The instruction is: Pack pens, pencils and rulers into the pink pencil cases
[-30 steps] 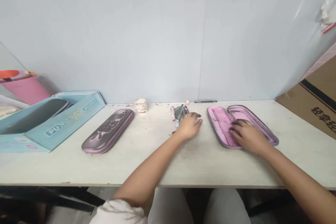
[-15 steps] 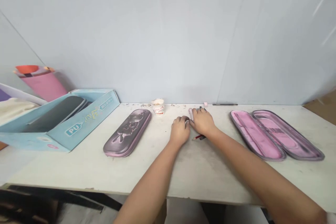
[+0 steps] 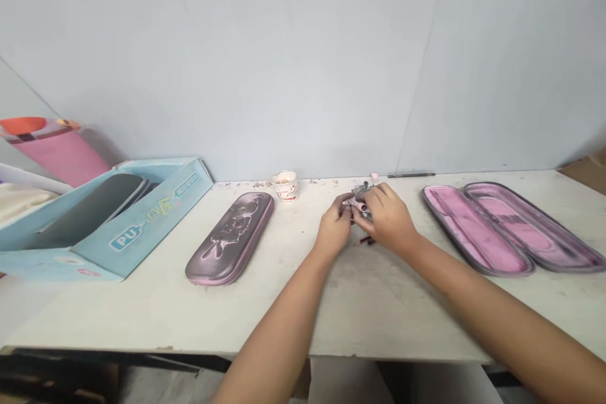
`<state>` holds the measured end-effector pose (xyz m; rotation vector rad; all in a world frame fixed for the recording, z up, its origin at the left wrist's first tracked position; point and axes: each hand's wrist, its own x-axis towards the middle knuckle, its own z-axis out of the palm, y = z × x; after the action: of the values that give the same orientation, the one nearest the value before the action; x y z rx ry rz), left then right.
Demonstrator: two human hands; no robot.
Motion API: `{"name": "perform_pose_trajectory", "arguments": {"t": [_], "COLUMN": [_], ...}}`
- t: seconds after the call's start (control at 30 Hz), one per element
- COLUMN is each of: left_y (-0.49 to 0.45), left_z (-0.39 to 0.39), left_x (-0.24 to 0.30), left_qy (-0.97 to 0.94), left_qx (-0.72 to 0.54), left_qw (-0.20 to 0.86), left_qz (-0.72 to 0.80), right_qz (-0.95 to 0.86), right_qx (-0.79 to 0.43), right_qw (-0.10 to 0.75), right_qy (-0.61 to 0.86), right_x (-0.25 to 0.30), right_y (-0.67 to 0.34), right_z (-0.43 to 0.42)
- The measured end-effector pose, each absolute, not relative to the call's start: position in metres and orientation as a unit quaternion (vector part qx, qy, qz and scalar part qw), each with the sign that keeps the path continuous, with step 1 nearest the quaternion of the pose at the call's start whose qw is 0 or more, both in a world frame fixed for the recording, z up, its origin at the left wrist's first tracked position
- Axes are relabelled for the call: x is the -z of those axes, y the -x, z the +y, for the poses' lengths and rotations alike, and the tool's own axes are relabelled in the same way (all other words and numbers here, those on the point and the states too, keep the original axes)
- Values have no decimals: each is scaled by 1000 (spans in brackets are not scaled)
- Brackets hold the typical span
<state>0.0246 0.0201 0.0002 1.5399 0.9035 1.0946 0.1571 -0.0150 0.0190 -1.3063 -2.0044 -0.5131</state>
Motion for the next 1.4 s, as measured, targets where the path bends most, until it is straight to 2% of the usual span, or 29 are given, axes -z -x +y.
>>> {"name": "perform_pose_trajectory", "arguments": {"t": [0.1,0.2,0.3,0.37,0.43,0.53,0.6,0.97,1.03,1.1,1.17,1.23,1.33,1.4], "left_y": [-27,-25,-26,-30,-36,-45,-48,-60,-63,-62,-57,-50,-40,-37], "left_z": [15,11,5,-1,-7,-14,-17,-33,-31,-25,-16,-4,10,15], "left_x": [-8,-15,-19,-18,-16,-12,-11,-16,-15,-14,-14,-14,-12,-11], "left_qy": [-536,-468,-460,-475,-491,-504,-497,-480,-472,-461,-444,-415,-367,-348], "left_qx": [-467,-496,-486,-443,-400,-363,-348,-316,-335,-365,-405,-448,-491,-503], "left_qw": [622,658,673,698,720,736,747,741,750,760,759,747,731,723], "left_qz": [327,318,315,303,284,270,270,348,321,277,252,261,300,320], "right_qz": [-799,-835,-780,-700,-627,-569,-558,-547,-552,-565,-597,-637,-674,-678], "right_qx": [184,125,51,-40,-182,-372,-421,-387,-345,-229,-61,70,133,138], "right_qw": [341,326,408,497,561,573,567,612,624,630,562,407,176,99], "right_qy": [460,426,473,510,509,458,435,420,432,481,569,650,705,715], "right_x": [-17,-13,-11,-10,-10,-10,-10,-22,-23,-23,-20,-15,-4,1], "right_y": [-163,-170,-177,-180,-182,-181,-178,-171,-178,-190,-206,-221,-235,-238], "right_z": [-31,-41,-43,-41,-38,-38,-40,-47,-44,-41,-37,-34,-32,-32]}}
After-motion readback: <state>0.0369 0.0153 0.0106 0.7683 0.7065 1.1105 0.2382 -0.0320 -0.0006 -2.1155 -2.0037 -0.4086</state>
